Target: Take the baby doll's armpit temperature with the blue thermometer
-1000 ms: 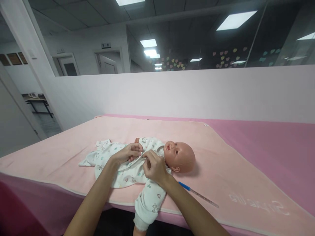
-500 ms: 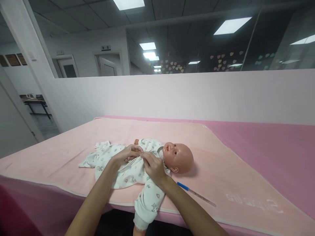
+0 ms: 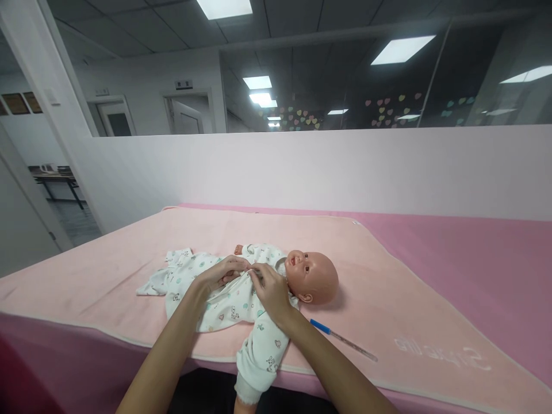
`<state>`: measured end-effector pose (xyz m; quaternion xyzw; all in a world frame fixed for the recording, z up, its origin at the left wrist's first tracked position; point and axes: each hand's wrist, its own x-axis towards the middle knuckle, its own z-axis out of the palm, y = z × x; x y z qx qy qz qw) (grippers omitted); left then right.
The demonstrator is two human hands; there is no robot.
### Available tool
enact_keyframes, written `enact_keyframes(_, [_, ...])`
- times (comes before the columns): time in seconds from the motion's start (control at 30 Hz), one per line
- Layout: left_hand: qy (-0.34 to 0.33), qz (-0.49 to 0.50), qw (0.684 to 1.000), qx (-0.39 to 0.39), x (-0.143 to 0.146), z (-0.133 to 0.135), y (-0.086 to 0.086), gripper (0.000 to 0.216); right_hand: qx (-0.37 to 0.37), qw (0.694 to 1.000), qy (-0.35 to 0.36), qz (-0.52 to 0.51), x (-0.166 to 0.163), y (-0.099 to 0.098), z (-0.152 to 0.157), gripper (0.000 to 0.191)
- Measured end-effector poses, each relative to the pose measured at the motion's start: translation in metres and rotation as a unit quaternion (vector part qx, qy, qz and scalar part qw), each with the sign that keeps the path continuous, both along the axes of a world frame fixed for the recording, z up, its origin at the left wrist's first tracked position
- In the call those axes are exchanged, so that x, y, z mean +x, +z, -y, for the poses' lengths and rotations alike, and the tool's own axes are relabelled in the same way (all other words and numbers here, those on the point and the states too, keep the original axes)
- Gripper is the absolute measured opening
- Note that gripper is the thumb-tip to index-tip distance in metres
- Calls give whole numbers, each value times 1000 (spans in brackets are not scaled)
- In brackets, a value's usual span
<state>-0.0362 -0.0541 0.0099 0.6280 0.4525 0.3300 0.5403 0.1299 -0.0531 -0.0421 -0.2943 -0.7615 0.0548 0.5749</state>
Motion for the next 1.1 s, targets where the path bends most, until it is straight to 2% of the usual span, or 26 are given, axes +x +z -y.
enact_keyframes(0.17, [-52, -11, 998, 33, 1, 1, 0, 33, -12, 1000, 4, -5, 0, 0, 0, 13])
enact_keyframes(0.37, [-24, -34, 998, 48, 3, 2, -1, 31, -9, 1000, -1, -10, 0, 2, 2, 13])
enact_keyframes(0.7, [-19, -29, 998, 52, 3, 4, 0, 32, -34, 999, 21, -7, 2, 6, 6, 11])
enact_keyframes(1.1, [-20, -33, 998, 58, 4, 4, -2, 28, -27, 999, 23, -11, 1, 3, 5, 11])
